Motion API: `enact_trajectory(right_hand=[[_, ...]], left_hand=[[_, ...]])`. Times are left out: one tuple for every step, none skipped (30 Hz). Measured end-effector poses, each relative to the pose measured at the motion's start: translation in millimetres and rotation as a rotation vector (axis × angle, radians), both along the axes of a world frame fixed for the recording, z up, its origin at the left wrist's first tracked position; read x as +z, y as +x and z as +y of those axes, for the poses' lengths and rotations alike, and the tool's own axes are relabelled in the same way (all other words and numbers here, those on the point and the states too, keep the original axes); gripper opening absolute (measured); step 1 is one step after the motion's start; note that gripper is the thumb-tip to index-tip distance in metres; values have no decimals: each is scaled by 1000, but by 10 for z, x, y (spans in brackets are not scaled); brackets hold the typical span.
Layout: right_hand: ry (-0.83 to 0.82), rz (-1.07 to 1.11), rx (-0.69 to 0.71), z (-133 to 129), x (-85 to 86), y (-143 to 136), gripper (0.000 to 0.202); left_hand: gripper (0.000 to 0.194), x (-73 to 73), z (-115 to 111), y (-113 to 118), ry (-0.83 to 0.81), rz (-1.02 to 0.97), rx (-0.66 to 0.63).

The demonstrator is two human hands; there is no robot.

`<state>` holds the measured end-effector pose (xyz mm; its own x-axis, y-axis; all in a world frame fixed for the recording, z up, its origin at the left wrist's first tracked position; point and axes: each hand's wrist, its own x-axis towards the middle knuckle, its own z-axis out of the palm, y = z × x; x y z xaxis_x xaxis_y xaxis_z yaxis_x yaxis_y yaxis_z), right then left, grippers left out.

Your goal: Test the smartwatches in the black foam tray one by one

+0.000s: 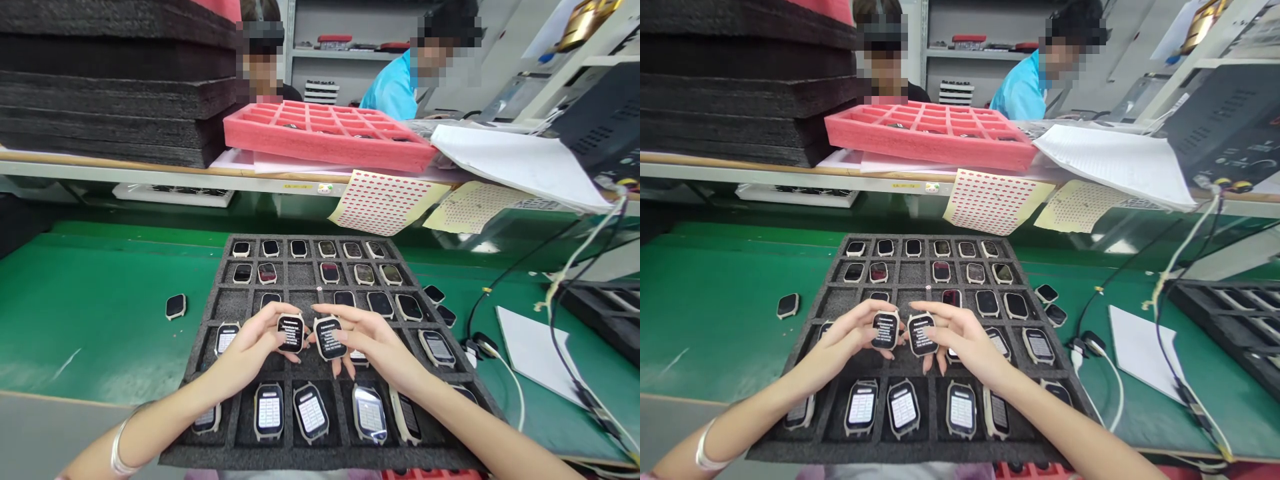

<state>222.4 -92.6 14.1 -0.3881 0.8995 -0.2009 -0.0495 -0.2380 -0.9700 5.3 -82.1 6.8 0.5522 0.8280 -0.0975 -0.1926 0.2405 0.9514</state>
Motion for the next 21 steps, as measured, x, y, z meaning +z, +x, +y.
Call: enact_trajectory(right_hand=[[8, -9, -3, -3, -4, -3, 44], [19, -20, -7, -7, -9, -6, 44], [33, -34, -12, -13, -15, -10, 44], [50, -50, -15, -19, -21, -14, 44], [67, -67, -17, -25, -25, -18, 44], [84, -83, -17, -33, -29, -21, 44], [99, -96, -15, -41, -30, -23, 44], [110, -107, -10, -48, -29, -24, 45], [121, -113, 2, -56, -26, -25, 48], [130, -114, 21, -62, -21, -24, 53], [135, -110, 43, -66, -14, -24, 59], [136, -104, 68, -68, -7, -23, 64], [132, -100, 92, -67, 1, -23, 68], [128, -101, 110, -64, 10, -22, 69], [128, -116, 126, -59, 22, -22, 67], [140, -150, 143, -53, 37, -22, 63], [170, -202, 164, -48, 54, -22, 57], [218, -276, 184, -43, 71, -21, 52], [282, -369, 203, -42, 85, -20, 48], [358, -469, 224, -43, 96, -20, 45], [440, -572, 248, -45, 100, -21, 45]], left_hand=[[25, -4, 0, 0, 0, 3, 0], [26, -11, 1, -1, 2, 6, 1], [26, -19, 3, -2, 6, 8, 0], [26, -29, 6, -4, 13, 9, -4], [26, -39, 8, -5, 20, 8, -11], [26, -48, 11, -7, 26, 7, -17], [27, -57, 13, -9, 32, 6, -20], [27, -64, 15, -10, 37, 5, -21], [28, -70, 16, -11, 43, 4, -15], [29, -75, 16, -12, 51, 3, -2], [31, -79, 16, -13, 60, 1, 15], [34, -81, 17, -13, 72, -2, 34], [37, -82, 17, -13, 81, -6, 49], [39, -81, 19, -13, 88, -10, 60], [40, -77, 20, -14, 91, -13, 68], [39, -71, 22, -15, 91, -16, 74], [38, -62, 24, -17, 88, -19, 85], [37, -51, 25, -20, 84, -24, 101], [36, -39, 26, -23, 80, -32, 119], [35, -28, 26, -25, 76, -39, 136], [35, -19, 24, -27, 72, -43, 147]])
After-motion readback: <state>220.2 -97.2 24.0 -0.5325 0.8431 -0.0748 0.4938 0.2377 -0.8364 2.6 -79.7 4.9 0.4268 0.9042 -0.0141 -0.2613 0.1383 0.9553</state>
